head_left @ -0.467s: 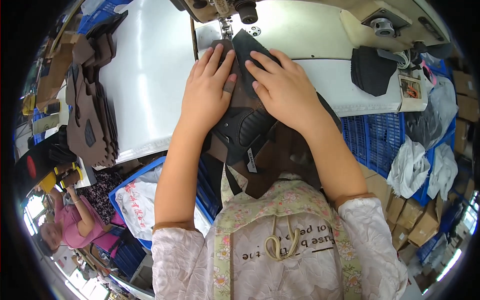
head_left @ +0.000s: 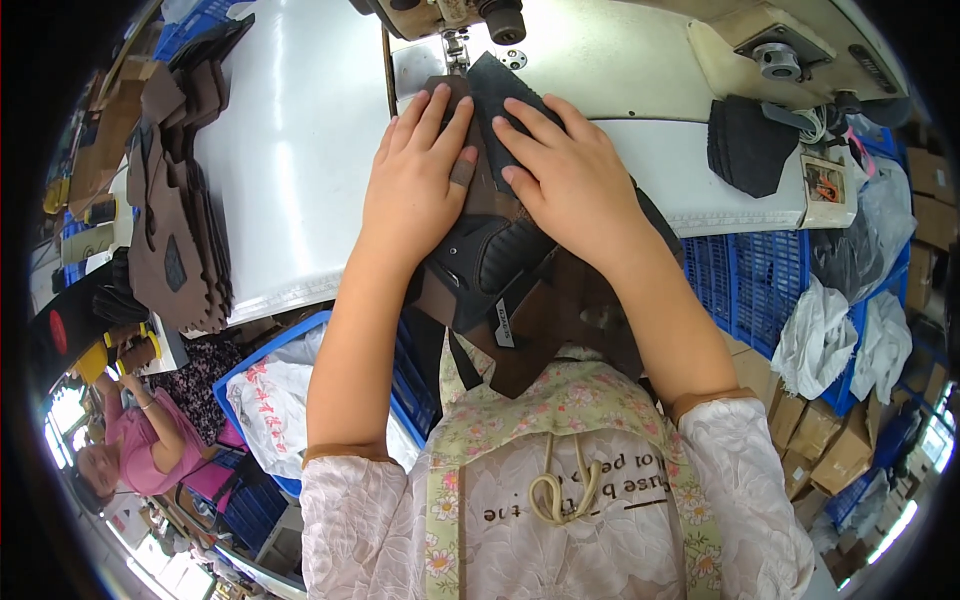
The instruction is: Sewing together components of a shoe upper using an industrial sewing machine.
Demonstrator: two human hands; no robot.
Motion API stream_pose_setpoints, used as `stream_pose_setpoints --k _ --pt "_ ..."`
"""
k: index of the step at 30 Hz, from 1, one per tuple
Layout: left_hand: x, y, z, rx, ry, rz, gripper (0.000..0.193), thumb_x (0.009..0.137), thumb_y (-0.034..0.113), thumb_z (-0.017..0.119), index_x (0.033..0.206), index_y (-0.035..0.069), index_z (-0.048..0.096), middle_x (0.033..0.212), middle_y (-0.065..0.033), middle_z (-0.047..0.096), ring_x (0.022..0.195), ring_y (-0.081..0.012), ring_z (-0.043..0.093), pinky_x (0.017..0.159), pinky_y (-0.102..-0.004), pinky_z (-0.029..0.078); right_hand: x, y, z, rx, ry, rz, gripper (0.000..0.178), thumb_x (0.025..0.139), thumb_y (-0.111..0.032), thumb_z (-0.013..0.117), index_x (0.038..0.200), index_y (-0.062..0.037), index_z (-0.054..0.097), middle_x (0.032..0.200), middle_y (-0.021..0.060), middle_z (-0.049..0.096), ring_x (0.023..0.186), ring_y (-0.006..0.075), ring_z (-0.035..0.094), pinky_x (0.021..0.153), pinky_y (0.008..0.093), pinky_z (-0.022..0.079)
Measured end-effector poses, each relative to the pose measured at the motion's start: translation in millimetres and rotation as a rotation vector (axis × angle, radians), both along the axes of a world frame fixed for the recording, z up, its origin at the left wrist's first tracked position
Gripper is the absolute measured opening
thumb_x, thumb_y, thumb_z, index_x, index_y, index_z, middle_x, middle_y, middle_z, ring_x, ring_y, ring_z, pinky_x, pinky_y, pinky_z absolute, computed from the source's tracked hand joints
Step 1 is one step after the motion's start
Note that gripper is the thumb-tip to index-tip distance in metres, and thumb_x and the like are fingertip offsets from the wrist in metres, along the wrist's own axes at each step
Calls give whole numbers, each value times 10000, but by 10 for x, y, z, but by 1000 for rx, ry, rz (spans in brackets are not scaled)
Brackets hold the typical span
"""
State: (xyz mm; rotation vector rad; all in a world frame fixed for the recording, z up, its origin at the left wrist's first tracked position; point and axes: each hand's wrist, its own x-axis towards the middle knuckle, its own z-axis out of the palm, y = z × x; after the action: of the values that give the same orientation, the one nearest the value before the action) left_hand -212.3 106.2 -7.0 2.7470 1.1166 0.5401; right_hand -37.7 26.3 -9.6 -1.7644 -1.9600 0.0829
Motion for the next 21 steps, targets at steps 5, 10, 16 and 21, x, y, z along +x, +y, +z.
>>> stream_pose_setpoints --k 5,10,16,21 --pt "20 -1 17 1 8 -5 455 934 178 593 1378 95 546 1467 -144 474 1370 -358 407 1115 -441 357 -11 -7 22 11 -29 -10 411 845 -223 672 1231 -85 652 1366 50 571 1276 327 485 1045 448 414" --pt "23 -16 45 -14 30 12 467 931 185 597 1387 101 537 1475 -152 460 1374 -358 399 1119 -455 346 -7 -7 43 17 -14 -4 413 833 -219 678 1221 -79 657 1361 50 575 1265 329 490 1034 448 420" --pt "35 -11 52 0 36 20 468 916 218 606 1369 116 555 1445 -153 487 1366 -334 413 1125 -486 333 -5 1 75 12 -10 15 402 831 -206 675 1209 -69 663 1353 60 583 1262 340 490 1028 447 421" --pt "30 -25 75 -36 40 21 478 922 193 606 1390 122 540 1473 -153 456 1374 -360 393 1130 -470 325 -11 -1 84 -17 -3 24 406 827 -189 672 1214 -69 662 1355 73 583 1259 353 492 1026 455 420"
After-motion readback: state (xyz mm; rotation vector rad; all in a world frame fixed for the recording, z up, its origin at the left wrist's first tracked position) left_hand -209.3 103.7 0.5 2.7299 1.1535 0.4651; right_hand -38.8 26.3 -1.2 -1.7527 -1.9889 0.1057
